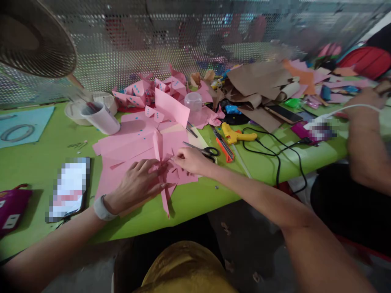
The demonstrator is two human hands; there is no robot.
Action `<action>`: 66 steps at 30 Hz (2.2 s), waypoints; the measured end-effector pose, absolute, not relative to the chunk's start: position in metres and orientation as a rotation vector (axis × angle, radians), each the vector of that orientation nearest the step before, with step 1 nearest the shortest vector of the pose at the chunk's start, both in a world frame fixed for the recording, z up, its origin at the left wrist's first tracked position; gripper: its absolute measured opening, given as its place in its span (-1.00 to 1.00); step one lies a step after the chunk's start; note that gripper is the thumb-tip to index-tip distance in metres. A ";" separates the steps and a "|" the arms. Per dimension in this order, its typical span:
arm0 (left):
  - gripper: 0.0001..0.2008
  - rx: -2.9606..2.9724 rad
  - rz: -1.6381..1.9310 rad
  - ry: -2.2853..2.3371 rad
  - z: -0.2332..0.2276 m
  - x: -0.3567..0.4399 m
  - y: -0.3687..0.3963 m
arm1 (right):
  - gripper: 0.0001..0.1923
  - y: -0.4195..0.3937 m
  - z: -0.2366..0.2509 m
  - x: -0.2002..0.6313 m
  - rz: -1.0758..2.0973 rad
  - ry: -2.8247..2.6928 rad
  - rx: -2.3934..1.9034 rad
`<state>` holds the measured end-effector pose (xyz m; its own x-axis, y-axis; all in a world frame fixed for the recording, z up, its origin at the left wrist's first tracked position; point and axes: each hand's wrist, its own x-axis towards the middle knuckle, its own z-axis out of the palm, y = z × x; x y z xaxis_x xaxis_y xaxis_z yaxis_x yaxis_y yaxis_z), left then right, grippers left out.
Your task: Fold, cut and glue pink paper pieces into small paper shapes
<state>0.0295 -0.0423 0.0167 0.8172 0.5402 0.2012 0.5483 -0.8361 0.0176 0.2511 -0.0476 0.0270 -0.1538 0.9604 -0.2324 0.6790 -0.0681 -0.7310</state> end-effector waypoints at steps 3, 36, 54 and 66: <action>-0.54 -2.968 -0.336 -0.889 0.017 0.030 -0.043 | -0.67 -0.039 0.035 0.245 1.627 -1.728 -1.791; -0.50 -2.955 -0.355 -0.872 0.011 0.028 -0.043 | -0.66 -0.029 0.035 0.259 1.861 -1.567 -1.870; -0.52 -3.261 0.409 -2.148 0.047 0.070 0.027 | -0.57 -0.034 0.037 0.249 1.729 -1.697 -1.942; -0.71 -3.299 0.741 -2.353 0.051 0.071 0.038 | -0.56 -0.032 0.026 0.252 1.732 -1.710 -1.835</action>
